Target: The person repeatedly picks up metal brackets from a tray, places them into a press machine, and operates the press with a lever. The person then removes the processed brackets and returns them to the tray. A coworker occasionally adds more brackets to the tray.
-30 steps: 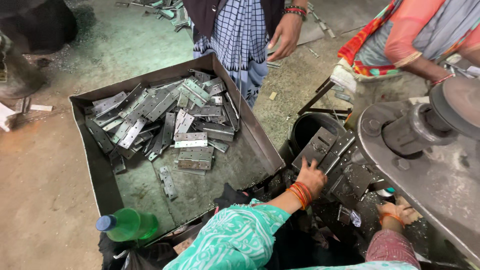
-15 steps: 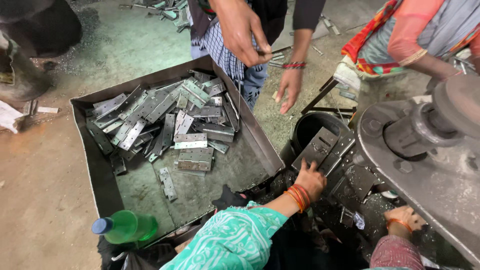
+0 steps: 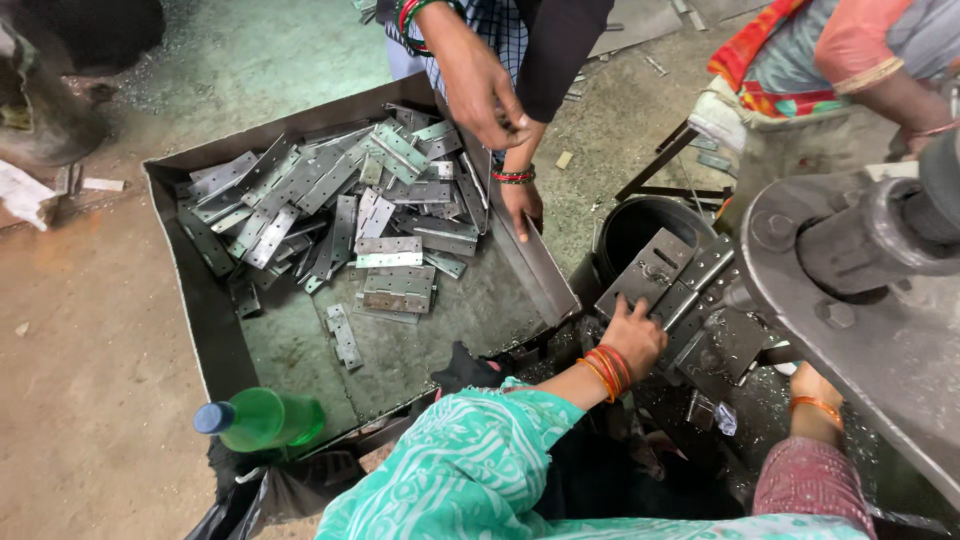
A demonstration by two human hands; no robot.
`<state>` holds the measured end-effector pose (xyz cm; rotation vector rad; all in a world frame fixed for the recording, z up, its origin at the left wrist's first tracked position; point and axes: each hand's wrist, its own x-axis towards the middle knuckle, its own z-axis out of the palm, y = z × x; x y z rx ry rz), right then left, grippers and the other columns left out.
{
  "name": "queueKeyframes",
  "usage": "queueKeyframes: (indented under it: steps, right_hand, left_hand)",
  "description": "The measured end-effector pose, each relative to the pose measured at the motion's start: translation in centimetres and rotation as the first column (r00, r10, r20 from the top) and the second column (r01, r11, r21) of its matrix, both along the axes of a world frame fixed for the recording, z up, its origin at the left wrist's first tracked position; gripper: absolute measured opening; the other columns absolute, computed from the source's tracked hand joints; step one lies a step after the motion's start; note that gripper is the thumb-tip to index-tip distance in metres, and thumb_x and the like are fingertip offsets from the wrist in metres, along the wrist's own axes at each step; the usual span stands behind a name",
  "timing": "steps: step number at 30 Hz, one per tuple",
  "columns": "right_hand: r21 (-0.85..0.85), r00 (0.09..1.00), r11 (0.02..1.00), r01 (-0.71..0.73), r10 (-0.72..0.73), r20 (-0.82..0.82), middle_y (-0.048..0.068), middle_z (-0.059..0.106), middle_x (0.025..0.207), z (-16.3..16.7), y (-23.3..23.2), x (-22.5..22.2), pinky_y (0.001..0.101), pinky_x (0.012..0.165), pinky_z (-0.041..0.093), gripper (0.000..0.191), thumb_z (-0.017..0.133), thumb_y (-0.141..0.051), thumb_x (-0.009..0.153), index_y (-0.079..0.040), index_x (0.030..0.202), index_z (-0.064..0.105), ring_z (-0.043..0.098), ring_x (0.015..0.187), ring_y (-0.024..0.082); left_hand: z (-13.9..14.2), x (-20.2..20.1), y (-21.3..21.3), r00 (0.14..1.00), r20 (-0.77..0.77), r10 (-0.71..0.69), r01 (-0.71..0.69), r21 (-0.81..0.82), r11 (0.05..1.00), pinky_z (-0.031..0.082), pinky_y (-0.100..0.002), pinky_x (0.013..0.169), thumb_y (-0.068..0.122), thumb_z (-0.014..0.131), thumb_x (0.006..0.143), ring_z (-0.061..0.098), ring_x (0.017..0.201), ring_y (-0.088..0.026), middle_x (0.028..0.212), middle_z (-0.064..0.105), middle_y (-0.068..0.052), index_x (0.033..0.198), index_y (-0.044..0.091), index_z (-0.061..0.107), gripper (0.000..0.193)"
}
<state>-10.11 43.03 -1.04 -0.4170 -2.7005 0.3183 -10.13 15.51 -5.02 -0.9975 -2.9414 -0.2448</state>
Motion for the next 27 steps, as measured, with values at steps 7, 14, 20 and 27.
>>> queueKeyframes:
  steps: [7, 14, 20, 27]
  right_hand:
    - [0.008, 0.986, 0.999, -0.035, 0.034, 0.162, 0.032, 0.061, 0.141, -0.3, -0.7, -1.5, 0.0568, 0.106, 0.041, 0.045, 0.054, -0.028, 0.105, 0.001, 0.137, 0.066, 0.054, 0.13, 0.051]
    - [-0.088, 0.991, 0.988, -0.131, 0.132, 0.007, 0.033, 0.057, 0.14, 0.1, -1.7, -0.7, 0.0575, 0.107, 0.039, 0.044, 0.051, -0.031, 0.113, 0.004, 0.138, 0.061, 0.051, 0.132, 0.052]
    - [0.385, 0.88, 0.911, -0.15, -0.055, 0.472, 0.015, 0.07, 0.134, 0.6, -2.5, 0.5, 0.0506, 0.108, 0.052, 0.039, 0.071, -0.013, 0.09, -0.022, 0.128, 0.074, 0.064, 0.13, 0.035]
    - [0.372, 0.778, 0.925, -0.083, -0.173, 0.604, 0.013, 0.071, 0.134, 1.1, -3.0, 0.9, 0.0528, 0.103, 0.052, 0.046, 0.073, -0.013, 0.086, -0.02, 0.131, 0.073, 0.064, 0.128, 0.036]
  left_hand:
    - [0.6, -0.2, 0.2, 1.0, 0.025, -0.001, 0.001, -0.021, 1.0, 0.03, -0.071, 0.114, 0.026, 0.066, 0.087, 0.05, 0.132, -0.033, 0.11, 0.073, 0.0, 0.112, 0.023, 0.075, 0.027]
    - [0.8, 0.1, -0.3, 1.0, 0.025, -0.001, 0.001, 0.008, 1.0, 0.031, -0.069, 0.115, 0.025, 0.067, 0.085, 0.052, 0.128, -0.03, 0.108, 0.072, 0.001, 0.109, 0.024, 0.076, 0.026]
    - [0.7, 0.1, -0.5, 1.0, 0.01, -0.001, 0.001, 0.004, 1.0, 0.032, -0.07, 0.112, 0.025, 0.067, 0.084, 0.053, 0.125, -0.03, 0.106, 0.072, 0.001, 0.112, 0.023, 0.074, 0.029]
    - [-0.1, 0.3, -0.4, 1.0, 0.019, 0.008, -0.009, 0.043, 0.999, 0.033, -0.07, 0.113, 0.024, 0.066, 0.085, 0.055, 0.122, -0.028, 0.104, 0.072, 0.002, 0.107, 0.023, 0.075, 0.024]
